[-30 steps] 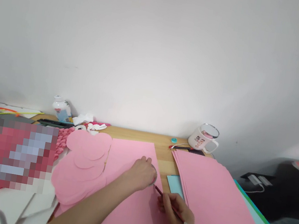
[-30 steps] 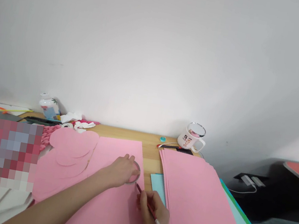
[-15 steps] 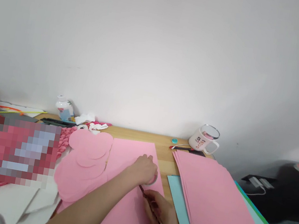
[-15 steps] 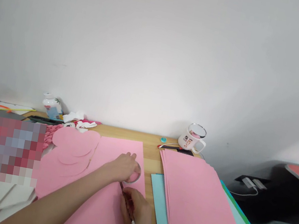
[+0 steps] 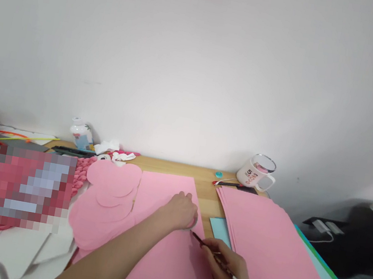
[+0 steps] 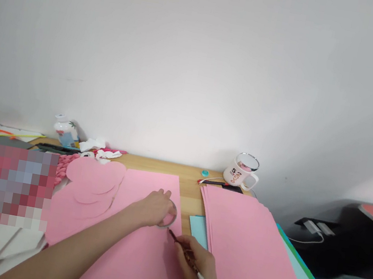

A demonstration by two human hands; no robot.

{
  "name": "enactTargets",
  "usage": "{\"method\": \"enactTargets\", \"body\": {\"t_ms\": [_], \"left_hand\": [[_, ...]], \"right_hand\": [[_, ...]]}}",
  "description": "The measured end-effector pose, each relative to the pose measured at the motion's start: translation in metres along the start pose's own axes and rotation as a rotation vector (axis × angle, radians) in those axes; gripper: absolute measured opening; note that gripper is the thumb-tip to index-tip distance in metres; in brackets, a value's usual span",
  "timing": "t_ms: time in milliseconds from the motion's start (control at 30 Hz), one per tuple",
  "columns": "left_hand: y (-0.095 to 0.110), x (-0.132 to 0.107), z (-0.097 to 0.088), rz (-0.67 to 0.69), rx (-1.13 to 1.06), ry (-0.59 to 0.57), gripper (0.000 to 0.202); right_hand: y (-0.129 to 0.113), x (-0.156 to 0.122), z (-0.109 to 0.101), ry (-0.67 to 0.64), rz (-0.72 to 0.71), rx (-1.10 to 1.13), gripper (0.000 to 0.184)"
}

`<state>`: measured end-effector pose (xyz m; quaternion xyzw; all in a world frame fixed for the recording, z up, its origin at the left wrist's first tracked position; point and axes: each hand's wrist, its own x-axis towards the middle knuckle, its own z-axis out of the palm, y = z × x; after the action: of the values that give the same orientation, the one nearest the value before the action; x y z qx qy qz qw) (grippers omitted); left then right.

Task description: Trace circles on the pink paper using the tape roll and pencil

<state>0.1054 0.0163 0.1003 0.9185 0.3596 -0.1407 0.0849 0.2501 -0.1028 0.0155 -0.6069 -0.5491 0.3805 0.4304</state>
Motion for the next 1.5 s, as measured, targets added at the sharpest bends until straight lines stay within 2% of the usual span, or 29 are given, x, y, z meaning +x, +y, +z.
{"method": "enactTargets", "body": {"t_ms": [67, 267, 333, 467, 633, 767, 900, 1100, 1200, 1300, 1367, 1433, 1500], "left_hand": [[-0.001, 0.001, 0.001, -0.001, 0.003, -0.003, 0.021], [-0.004, 0.006, 0.005, 0.032, 0.026, 0.012, 0.029], [-0.003, 0.007, 0.005, 0.048, 0.057, 0.015, 0.030], [-0.003, 0.009, 0.004, 0.065, 0.101, 0.008, 0.033], [-0.004, 0.010, 0.000, 0.069, 0.132, -0.027, 0.040], [-0.003, 0.007, -0.004, 0.042, 0.112, -0.037, 0.040], [-0.002, 0.005, -0.005, 0.030, 0.085, -0.039, 0.041], [-0.004, 0.009, -0.001, 0.024, 0.079, -0.052, 0.045], [-0.003, 0.008, -0.001, 0.038, 0.085, -0.046, 0.043], [0.000, 0.003, -0.002, 0.040, 0.060, -0.019, 0.034], [0.004, 0.000, -0.001, 0.024, 0.031, 0.011, 0.026], [0.008, -0.001, 0.004, 0.006, 0.021, 0.031, 0.023], [0.011, 0.000, 0.010, -0.002, -0.010, 0.031, 0.030]], "right_hand": [[0.000, 0.001, -0.001, 0.027, -0.012, -0.007, 0.034], [-0.005, -0.006, 0.010, -0.011, -0.134, -0.139, 0.030], [-0.007, -0.007, 0.017, 0.003, -0.239, -0.238, 0.026], [-0.015, -0.003, 0.034, 0.015, -0.562, -0.463, 0.020], [-0.024, 0.012, 0.063, 0.175, -0.841, -0.738, 0.021], [-0.031, 0.025, 0.082, 0.318, -0.899, -0.861, 0.030], [-0.032, 0.027, 0.087, 0.366, -0.878, -0.869, 0.029], [-0.014, 0.002, 0.072, 0.285, -0.746, -0.777, 0.023], [-0.007, -0.005, 0.050, 0.181, -0.571, -0.606, 0.020], [-0.010, 0.001, 0.017, 0.132, -0.286, -0.333, 0.020], [-0.016, 0.016, -0.007, 0.212, -0.148, -0.178, 0.022], [-0.024, 0.039, -0.028, 0.284, -0.068, -0.119, 0.025], [-0.032, 0.066, -0.039, 0.329, -0.013, -0.117, 0.028]]}}
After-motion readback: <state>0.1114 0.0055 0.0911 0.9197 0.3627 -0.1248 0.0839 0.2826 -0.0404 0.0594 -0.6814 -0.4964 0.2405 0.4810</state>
